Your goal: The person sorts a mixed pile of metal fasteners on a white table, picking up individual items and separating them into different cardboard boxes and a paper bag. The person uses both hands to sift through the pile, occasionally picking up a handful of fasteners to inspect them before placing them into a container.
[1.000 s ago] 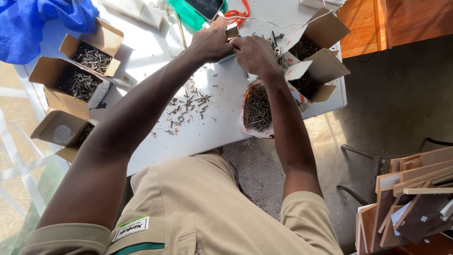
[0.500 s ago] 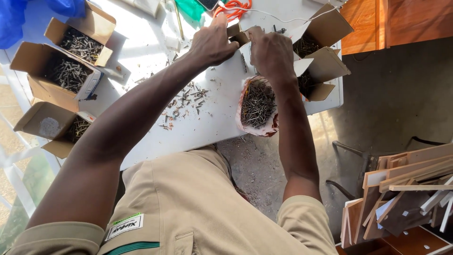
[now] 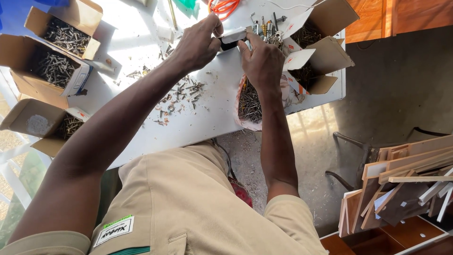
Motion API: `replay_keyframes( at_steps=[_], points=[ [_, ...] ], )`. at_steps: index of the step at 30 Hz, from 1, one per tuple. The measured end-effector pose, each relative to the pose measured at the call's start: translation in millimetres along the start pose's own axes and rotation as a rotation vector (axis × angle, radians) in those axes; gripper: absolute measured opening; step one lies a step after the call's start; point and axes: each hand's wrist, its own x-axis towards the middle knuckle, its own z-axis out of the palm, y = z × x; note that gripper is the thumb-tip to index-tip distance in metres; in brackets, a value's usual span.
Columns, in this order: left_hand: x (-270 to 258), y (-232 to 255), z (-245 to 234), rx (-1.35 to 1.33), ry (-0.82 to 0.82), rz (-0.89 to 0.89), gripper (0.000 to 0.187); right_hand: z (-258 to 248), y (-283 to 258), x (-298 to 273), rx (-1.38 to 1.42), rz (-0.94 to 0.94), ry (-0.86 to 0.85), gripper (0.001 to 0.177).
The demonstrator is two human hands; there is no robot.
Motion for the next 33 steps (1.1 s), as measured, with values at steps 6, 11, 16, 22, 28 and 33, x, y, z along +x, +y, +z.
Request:
replay_keyframes(
  at_steps=[6,11,16,22,28,33],
  points=[
    [-7.1,13.0,3.4,0.189,0.109,0.007,0.033,9.9,-0.2,11.6,-0.019,0.086,0.083,0.023],
    [-19.0,16.0,11.2,0.274,0.283,0.149,0.040,11.4,-4.8,21.7,-0.069,0.114,0.114,0.034],
    [-28.6,26.5,0.5,0.292,0.242,0.249,0.026,13.5,-6.9,29.7,-0.105,0.163,0.091,0.040],
    [-36.0,6.8,11.0,0.158,0.130,0.038,0.069,15.9,-4.6,33.9,0.019,0.188,0.125,0.034],
    [-36.8,6.1,20.2,0.055,0.213,0.019,0.066,17.9,0.7,22.8,0.288,0.326,0.076,0.015],
    [-44.1,22.2,17.9,-0.140,0.282,-0.061,0.048,16.7,-2.1,14.4,0.607,0.427,0.057,0.020]
  ],
)
